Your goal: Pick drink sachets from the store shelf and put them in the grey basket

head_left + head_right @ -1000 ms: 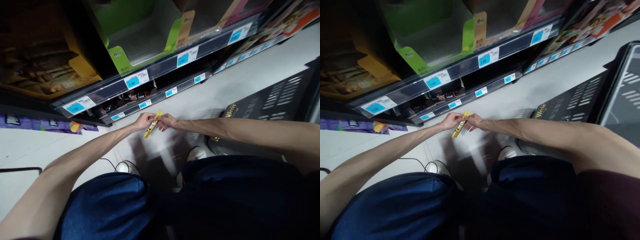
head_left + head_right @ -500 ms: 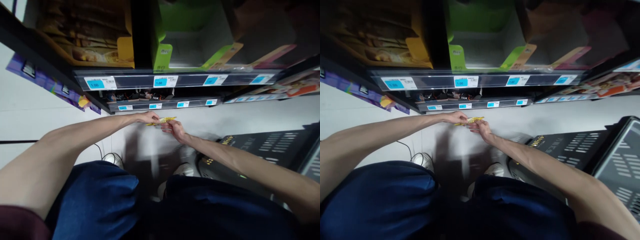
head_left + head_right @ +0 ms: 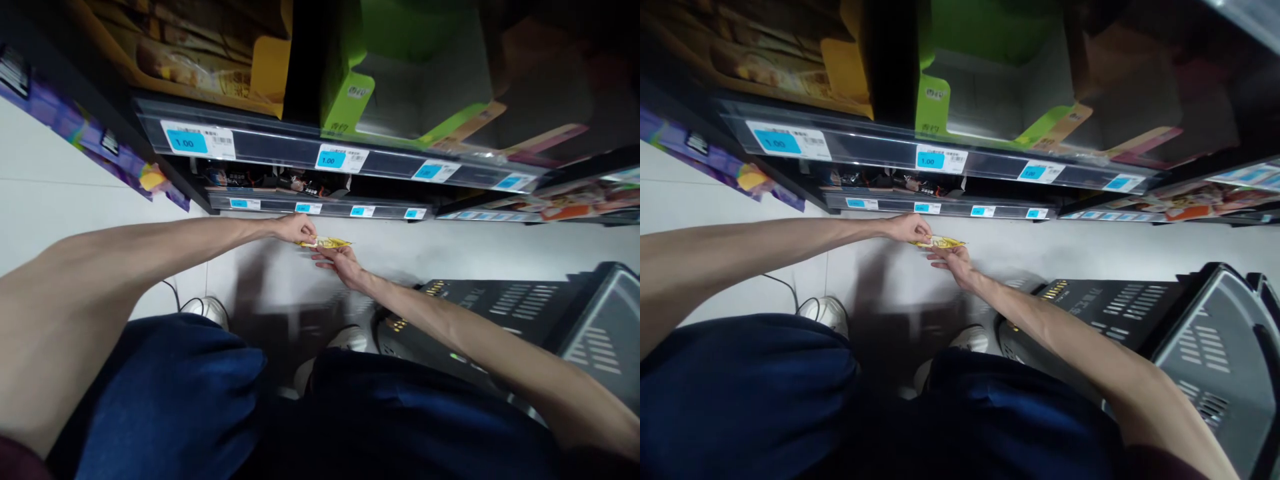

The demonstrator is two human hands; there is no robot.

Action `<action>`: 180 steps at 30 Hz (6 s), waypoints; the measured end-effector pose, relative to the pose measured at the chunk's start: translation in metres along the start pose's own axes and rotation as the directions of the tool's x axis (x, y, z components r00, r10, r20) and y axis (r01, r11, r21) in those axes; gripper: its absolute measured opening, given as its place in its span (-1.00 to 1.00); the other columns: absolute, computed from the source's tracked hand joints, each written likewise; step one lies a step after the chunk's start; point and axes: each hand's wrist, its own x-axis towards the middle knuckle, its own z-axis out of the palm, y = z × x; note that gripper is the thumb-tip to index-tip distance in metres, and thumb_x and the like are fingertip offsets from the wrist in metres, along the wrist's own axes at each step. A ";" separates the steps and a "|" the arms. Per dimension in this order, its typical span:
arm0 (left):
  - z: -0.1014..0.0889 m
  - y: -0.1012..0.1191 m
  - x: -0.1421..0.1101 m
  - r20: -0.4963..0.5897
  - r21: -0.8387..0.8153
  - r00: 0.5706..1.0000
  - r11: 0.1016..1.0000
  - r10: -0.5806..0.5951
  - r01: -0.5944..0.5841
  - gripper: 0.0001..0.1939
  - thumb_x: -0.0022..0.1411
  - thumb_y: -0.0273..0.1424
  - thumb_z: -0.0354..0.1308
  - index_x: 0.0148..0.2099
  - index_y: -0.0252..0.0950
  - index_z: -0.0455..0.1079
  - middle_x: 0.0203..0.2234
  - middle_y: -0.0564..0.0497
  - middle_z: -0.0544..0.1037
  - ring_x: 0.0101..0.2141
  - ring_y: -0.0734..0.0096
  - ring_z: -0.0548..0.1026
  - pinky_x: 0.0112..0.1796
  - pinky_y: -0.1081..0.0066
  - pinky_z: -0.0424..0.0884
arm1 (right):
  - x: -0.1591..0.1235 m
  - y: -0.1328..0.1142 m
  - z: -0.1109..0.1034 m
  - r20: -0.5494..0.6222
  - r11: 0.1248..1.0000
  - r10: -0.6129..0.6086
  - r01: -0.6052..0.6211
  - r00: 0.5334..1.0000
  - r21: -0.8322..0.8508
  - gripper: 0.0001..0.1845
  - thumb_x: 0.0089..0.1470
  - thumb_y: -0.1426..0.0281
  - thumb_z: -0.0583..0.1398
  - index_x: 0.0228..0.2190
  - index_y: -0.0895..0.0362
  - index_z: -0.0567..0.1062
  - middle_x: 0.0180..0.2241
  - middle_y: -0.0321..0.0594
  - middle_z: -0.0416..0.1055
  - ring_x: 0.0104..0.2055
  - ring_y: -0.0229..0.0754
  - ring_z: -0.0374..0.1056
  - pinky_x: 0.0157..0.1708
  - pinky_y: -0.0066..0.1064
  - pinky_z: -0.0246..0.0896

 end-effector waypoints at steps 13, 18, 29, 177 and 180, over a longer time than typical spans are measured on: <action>0.001 0.001 -0.002 -0.011 -0.007 0.999 0.999 -0.043 0.043 -0.62 0.01 -0.22 0.24 -0.23 -0.44 0.56 -0.59 0.02 0.51 -0.59 0.54 0.32 -0.54 0.53 0.13 | 0.005 0.005 -0.005 0.006 0.998 -0.019 0.020 1.000 -0.053 -0.67 -0.11 0.29 0.36 -0.26 0.17 0.59 -0.15 -0.07 0.55 -0.28 -0.20 0.49 -0.35 -0.45 0.38; -0.001 0.000 -0.003 0.008 0.013 1.000 1.000 -0.027 0.026 -0.56 0.13 -0.11 0.11 -0.29 -0.42 0.56 -0.59 0.02 0.47 -0.55 0.51 0.31 -0.53 0.51 0.11 | 0.004 0.004 -0.004 0.024 0.996 -0.019 0.021 1.000 -0.082 -0.66 -0.10 0.25 0.36 -0.26 0.16 0.59 -0.11 -0.06 0.54 -0.28 -0.21 0.48 -0.35 -0.46 0.35; -0.002 0.002 -0.004 0.027 0.041 1.000 0.999 0.001 -0.002 -0.48 0.15 -0.01 0.05 -0.43 -0.40 0.50 -0.65 0.06 0.34 -0.55 0.49 0.25 -0.52 0.48 0.07 | 0.000 0.004 -0.003 0.009 0.989 -0.030 0.031 1.000 -0.141 -0.68 -0.12 0.23 0.36 -0.31 0.15 0.60 -0.14 -0.08 0.55 -0.32 -0.24 0.46 -0.41 -0.50 0.31; 0.005 0.017 -0.003 0.042 0.170 0.999 0.985 -0.013 0.006 -0.65 0.26 -0.15 -0.01 -0.39 -0.28 0.41 -0.62 0.09 0.43 -0.56 0.48 0.36 -0.50 0.49 0.14 | 0.002 -0.003 -0.003 0.039 0.994 0.017 -0.013 0.999 -0.110 -0.60 0.18 0.35 -0.07 -0.44 0.20 0.50 -0.39 -0.05 0.57 -0.50 -0.23 0.37 -0.50 -0.45 0.27; 0.011 0.015 -0.007 0.070 -0.136 0.980 0.971 -0.187 0.195 -0.47 0.30 -0.02 -0.12 -0.38 -0.32 0.43 -0.59 -0.01 0.51 -0.58 0.45 0.40 -0.50 0.47 0.21 | 0.008 -0.007 -0.008 0.052 0.993 0.030 -0.024 0.998 -0.120 -0.57 0.20 0.35 -0.10 -0.43 0.21 0.51 -0.36 -0.04 0.57 -0.50 -0.24 0.38 -0.50 -0.46 0.28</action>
